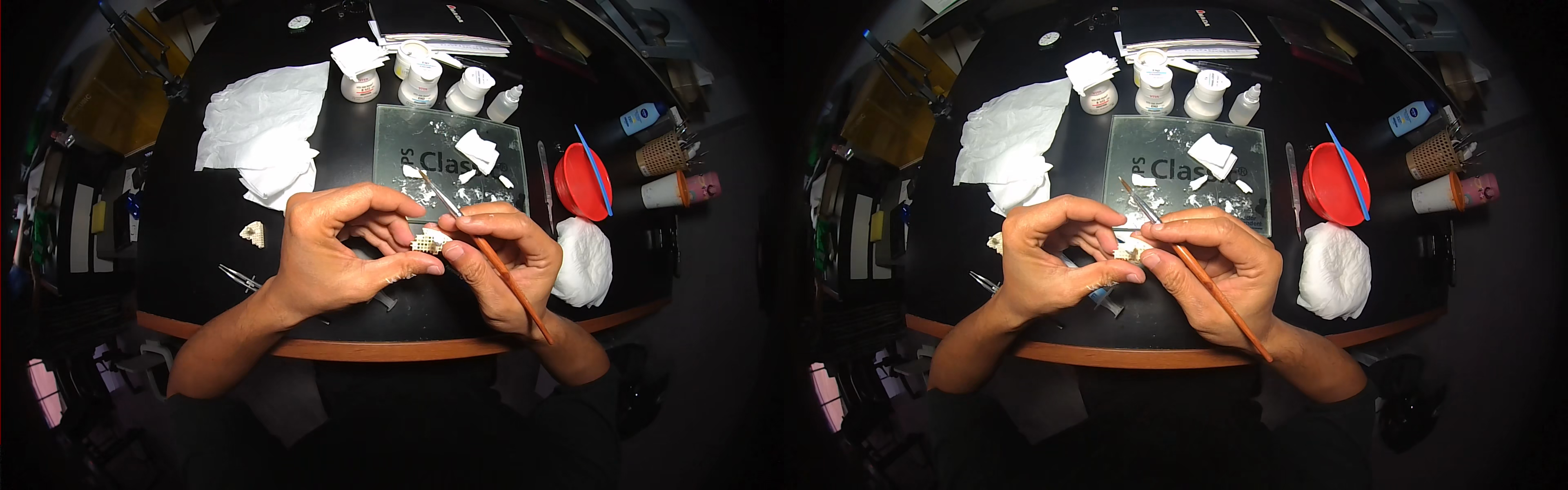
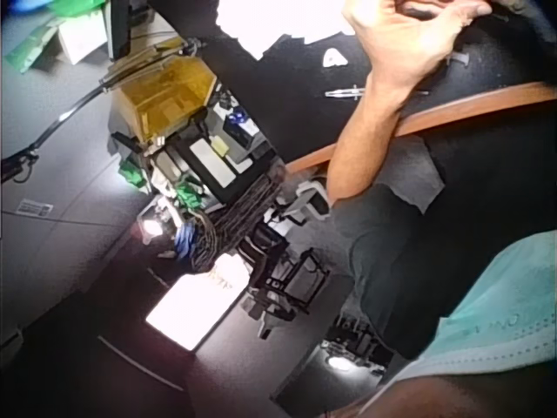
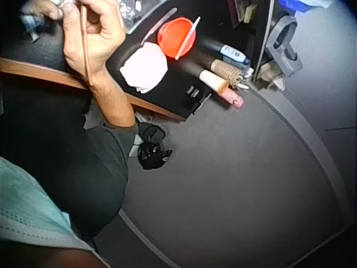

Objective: The person applies a white paste to a small white lattice object using a fine brush. They repeatedly dip the brush into a red bowl and wipe it on a tissue, then apply the paste to the object's surface.

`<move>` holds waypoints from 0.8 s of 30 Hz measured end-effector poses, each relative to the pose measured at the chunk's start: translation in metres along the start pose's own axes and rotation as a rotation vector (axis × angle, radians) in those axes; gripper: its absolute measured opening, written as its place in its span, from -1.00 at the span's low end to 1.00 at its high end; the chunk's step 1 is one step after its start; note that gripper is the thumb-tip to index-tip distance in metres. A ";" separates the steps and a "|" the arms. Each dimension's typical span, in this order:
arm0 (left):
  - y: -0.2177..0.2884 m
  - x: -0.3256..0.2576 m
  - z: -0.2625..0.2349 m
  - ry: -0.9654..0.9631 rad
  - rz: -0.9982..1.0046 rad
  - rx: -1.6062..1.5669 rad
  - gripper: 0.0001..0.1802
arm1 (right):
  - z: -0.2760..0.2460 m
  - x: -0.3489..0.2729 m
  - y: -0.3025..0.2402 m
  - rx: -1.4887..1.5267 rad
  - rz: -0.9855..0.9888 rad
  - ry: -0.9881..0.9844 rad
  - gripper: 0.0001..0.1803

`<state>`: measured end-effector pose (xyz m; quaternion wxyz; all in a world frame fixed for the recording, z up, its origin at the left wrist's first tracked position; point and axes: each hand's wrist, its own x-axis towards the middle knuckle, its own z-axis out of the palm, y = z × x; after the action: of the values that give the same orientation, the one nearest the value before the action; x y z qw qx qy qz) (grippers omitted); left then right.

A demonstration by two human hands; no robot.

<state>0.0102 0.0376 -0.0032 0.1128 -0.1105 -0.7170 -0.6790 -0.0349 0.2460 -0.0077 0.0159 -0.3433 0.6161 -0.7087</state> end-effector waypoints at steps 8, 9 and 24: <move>-0.006 0.004 -0.003 -0.044 0.212 0.184 -0.51 | 0.000 0.000 0.004 -0.035 -0.047 0.007 -0.73; -0.006 0.004 -0.003 -0.044 0.221 0.192 -0.53 | 0.000 0.000 0.004 -0.052 -0.064 0.005 -0.73; -0.005 0.003 -0.005 -0.011 0.237 0.244 -0.63 | -0.039 0.011 -0.027 -0.359 -0.154 0.233 -0.77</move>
<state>0.0060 0.0327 -0.0063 0.2009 -0.1834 -0.7766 -0.5682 -0.0521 0.2813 0.0207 -0.1709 -0.3025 0.7021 -0.6215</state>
